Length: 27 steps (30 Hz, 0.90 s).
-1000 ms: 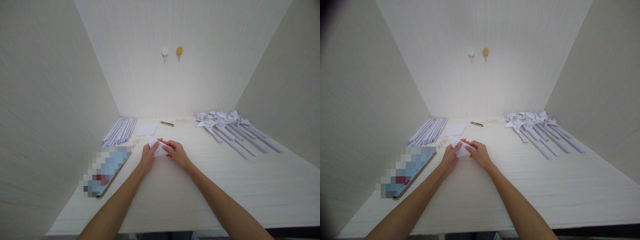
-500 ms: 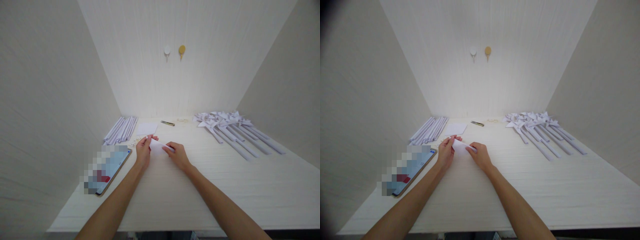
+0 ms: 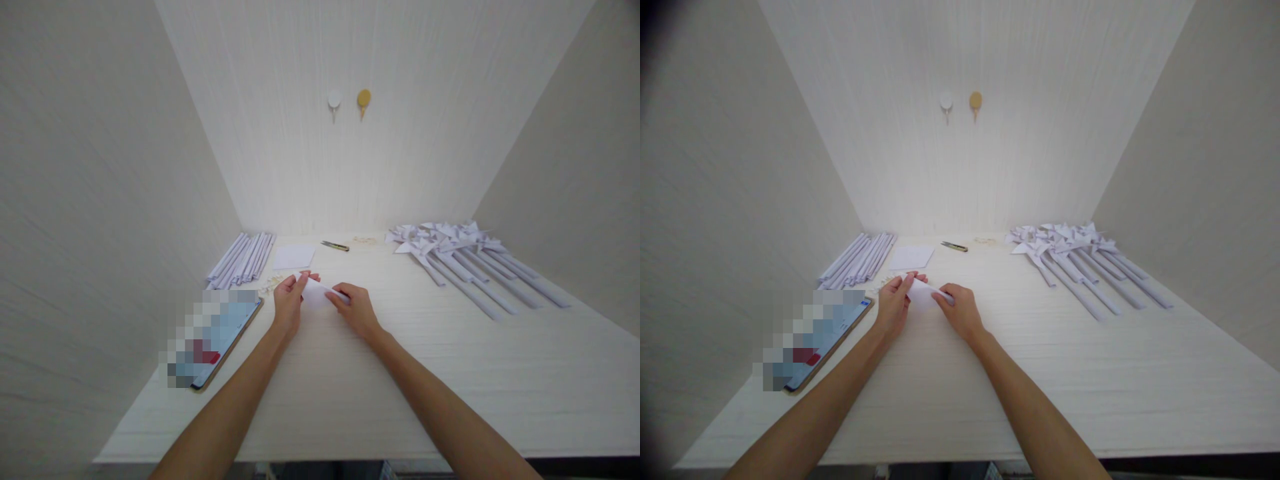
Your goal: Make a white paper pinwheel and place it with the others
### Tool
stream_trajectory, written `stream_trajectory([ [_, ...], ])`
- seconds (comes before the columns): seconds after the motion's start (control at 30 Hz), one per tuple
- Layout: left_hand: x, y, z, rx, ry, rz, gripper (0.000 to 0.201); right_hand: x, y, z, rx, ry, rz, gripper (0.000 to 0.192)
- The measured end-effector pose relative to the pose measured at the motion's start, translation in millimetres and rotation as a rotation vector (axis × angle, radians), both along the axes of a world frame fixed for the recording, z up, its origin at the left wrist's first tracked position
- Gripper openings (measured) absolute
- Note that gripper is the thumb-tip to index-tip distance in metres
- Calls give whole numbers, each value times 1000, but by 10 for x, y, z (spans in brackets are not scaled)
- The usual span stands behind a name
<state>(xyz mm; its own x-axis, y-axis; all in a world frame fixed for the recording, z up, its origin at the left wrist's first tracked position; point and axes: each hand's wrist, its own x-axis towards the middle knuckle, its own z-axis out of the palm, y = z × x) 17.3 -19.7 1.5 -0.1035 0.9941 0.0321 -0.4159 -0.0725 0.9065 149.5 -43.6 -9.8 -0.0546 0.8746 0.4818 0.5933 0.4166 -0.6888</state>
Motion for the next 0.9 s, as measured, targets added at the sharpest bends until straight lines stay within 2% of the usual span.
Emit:
stream_trajectory([
  [0.33, 12, -43, 31, 23, 85, -7, 27, -9, 11, -92, 122, -114, -56, 18],
  [0.9, -1, -16, 3, 18, 43, -37, 33, -19, 12, -87, 113, -118, -41, 17],
])
